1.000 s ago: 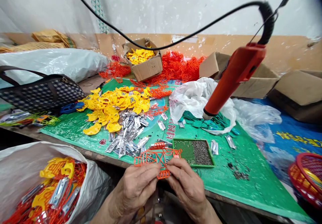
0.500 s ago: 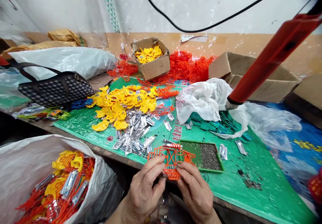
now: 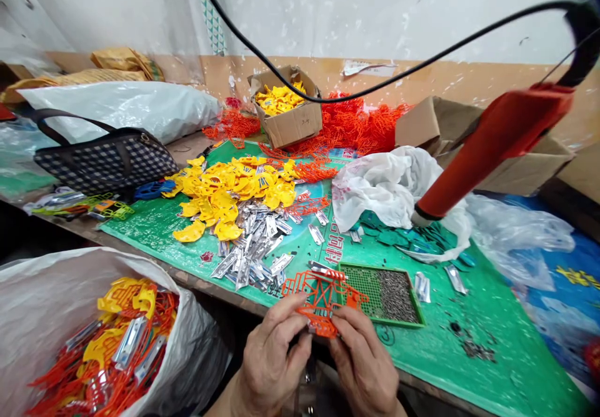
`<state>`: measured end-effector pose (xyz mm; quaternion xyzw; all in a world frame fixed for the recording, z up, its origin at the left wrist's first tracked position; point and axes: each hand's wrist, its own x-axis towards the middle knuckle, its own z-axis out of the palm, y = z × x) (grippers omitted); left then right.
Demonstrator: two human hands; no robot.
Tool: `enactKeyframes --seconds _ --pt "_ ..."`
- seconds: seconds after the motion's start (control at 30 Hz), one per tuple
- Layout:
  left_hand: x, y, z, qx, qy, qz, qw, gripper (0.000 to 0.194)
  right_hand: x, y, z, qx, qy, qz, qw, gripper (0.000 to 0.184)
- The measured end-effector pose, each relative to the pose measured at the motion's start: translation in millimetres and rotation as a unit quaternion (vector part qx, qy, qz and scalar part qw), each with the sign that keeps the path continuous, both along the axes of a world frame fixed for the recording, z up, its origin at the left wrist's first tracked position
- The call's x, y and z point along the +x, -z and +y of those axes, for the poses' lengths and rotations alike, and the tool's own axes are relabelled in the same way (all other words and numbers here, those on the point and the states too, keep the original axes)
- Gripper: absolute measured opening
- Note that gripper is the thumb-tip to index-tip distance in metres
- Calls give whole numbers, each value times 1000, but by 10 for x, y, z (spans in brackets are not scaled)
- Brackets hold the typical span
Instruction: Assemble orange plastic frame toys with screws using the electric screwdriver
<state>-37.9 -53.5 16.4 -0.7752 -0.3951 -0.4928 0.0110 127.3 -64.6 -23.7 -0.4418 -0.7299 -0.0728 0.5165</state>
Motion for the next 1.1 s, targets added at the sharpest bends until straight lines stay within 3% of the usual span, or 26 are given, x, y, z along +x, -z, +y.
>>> enactKeyframes --seconds 0.43,0.83,1.1 --pt "-51 -13 17 -30 30 10 999 26 65 -121 43 -12 -38 -43 998 19" --pt "-64 -61 69 -35 63 9 997 16 91 -186 48 28 -30 -54 998 16" --pt "-65 -176 81 -62 86 87 991 21 145 -244 92 57 -37 -70 995 13"
